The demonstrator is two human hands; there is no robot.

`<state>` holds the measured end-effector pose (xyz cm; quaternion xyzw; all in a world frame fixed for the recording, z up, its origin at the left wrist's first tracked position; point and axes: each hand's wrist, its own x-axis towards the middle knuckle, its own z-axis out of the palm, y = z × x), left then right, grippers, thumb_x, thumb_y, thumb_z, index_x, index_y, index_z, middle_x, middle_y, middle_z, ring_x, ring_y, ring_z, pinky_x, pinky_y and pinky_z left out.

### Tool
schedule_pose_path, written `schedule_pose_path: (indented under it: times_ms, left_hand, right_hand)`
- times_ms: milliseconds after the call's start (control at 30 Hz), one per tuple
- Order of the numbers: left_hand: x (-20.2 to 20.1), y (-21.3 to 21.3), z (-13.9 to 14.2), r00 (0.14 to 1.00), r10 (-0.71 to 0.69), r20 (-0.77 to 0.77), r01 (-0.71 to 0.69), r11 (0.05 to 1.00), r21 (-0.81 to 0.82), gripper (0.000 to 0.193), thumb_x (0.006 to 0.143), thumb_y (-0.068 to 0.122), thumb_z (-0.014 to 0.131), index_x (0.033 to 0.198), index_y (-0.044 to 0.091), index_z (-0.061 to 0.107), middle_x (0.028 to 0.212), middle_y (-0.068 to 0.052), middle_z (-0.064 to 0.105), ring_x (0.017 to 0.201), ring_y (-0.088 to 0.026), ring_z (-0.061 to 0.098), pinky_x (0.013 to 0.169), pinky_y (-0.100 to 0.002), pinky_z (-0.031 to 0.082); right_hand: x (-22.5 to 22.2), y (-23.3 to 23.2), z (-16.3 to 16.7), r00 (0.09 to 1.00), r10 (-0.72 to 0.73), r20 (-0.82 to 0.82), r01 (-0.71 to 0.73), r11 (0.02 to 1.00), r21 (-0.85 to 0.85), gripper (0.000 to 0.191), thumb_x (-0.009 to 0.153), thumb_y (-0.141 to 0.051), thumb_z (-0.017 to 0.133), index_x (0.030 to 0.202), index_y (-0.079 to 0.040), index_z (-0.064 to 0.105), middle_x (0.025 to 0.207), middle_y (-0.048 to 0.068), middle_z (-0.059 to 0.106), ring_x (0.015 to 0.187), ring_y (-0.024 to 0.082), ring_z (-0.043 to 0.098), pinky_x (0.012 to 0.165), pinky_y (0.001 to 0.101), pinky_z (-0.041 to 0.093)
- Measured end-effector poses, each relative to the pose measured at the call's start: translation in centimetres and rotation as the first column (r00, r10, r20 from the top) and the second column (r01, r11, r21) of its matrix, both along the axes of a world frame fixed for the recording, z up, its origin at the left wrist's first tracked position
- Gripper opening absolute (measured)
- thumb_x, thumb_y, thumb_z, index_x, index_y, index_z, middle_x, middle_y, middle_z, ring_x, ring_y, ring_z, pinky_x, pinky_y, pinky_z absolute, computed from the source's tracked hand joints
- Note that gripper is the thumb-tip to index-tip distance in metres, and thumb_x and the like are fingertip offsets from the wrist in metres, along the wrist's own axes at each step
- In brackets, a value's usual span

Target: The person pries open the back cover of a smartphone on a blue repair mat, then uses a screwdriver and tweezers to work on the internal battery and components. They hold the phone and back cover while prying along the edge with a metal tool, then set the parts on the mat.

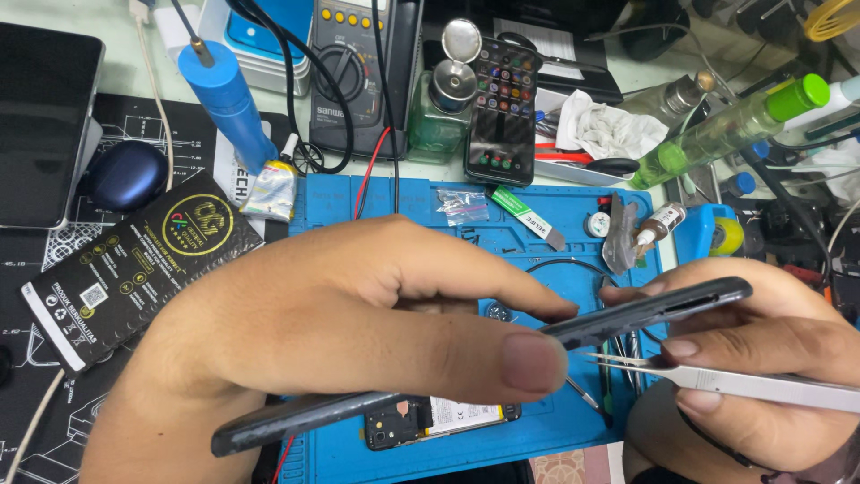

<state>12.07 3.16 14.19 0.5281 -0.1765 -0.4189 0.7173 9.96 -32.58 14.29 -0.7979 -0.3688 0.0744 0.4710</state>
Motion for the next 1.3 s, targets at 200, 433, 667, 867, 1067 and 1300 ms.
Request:
schedule_pose_path:
  times_ms: [200, 433, 667, 867, 1067, 1300]
  left_hand:
    - [0.0, 0.2, -0.3, 0.998, -0.065, -0.011, 0.066, 0.996, 0.059, 0.051, 0.090, 0.043, 0.078, 0.128, 0.011, 0.087, 0.073, -0.001, 0.069, 0.066, -0.008, 0.057, 0.050, -0.026, 0.046]
    - [0.0, 0.1, -0.2, 0.999, -0.051, -0.007, 0.051, 0.999, 0.018, 0.051, 0.090, 0.044, 0.075, 0.125, 0.008, 0.085, 0.070, 0.003, 0.069, 0.063, -0.005, 0.061, 0.048, -0.024, 0.044]
    - [0.7, -0.2, -0.7, 0.982, -0.124, 0.143, 0.113, 0.990, 0.087, 0.046, 0.095, 0.045, 0.071, 0.125, 0.013, 0.084, 0.068, 0.004, 0.068, 0.060, -0.005, 0.059, 0.047, -0.025, 0.045]
    - [-0.4, 0.3, -0.5, 0.998, -0.031, -0.061, 0.037, 0.995, 0.093, 0.047, 0.090, 0.042, 0.077, 0.122, 0.009, 0.088, 0.067, 0.001, 0.068, 0.060, -0.006, 0.062, 0.046, -0.026, 0.045]
    - [0.1, 0.4, -1.4, 0.994, -0.080, 0.070, 0.079, 0.997, 0.010, 0.056, 0.090, 0.049, 0.074, 0.130, 0.012, 0.083, 0.068, 0.001, 0.067, 0.059, -0.006, 0.059, 0.046, -0.024, 0.043]
    - [0.1, 0.2, -1.4, 0.990, -0.079, 0.120, 0.075, 0.997, 0.037, 0.056, 0.090, 0.050, 0.073, 0.131, 0.013, 0.082, 0.070, 0.002, 0.069, 0.060, -0.005, 0.060, 0.046, -0.023, 0.042]
  right_hand:
    - [-0.3, -0.1, 0.3, 0.999, -0.034, -0.003, 0.033, 0.999, -0.038, 0.017, 0.093, -0.016, 0.073, 0.108, -0.009, 0.074, 0.125, 0.017, 0.064, 0.124, 0.045, 0.071, 0.105, 0.0549, 0.056]
    - [-0.1, 0.0, 0.2, 1.000, -0.003, 0.013, 0.003, 1.000, -0.011, 0.018, 0.094, -0.015, 0.073, 0.111, -0.011, 0.073, 0.126, 0.018, 0.064, 0.123, 0.043, 0.071, 0.107, 0.0557, 0.060]
    - [-0.1, 0.1, 0.1, 1.000, 0.002, 0.004, -0.002, 1.000, 0.014, 0.019, 0.093, -0.015, 0.074, 0.111, -0.011, 0.073, 0.126, 0.019, 0.063, 0.122, 0.044, 0.070, 0.106, 0.0563, 0.060]
    - [-0.3, -0.2, 0.0, 0.999, -0.027, -0.017, 0.027, 1.000, -0.001, 0.017, 0.093, -0.016, 0.074, 0.110, -0.011, 0.075, 0.126, 0.018, 0.064, 0.124, 0.044, 0.070, 0.107, 0.0562, 0.060]
    - [-0.2, -0.3, 0.2, 1.000, -0.007, 0.008, 0.007, 1.000, -0.028, 0.018, 0.093, -0.017, 0.074, 0.111, -0.010, 0.075, 0.126, 0.017, 0.065, 0.123, 0.043, 0.071, 0.108, 0.0552, 0.060]
    - [-0.4, -0.1, 0.1, 1.000, -0.019, 0.009, 0.019, 1.000, 0.007, 0.016, 0.094, -0.016, 0.073, 0.110, -0.011, 0.074, 0.127, 0.018, 0.063, 0.122, 0.043, 0.071, 0.106, 0.0555, 0.060]
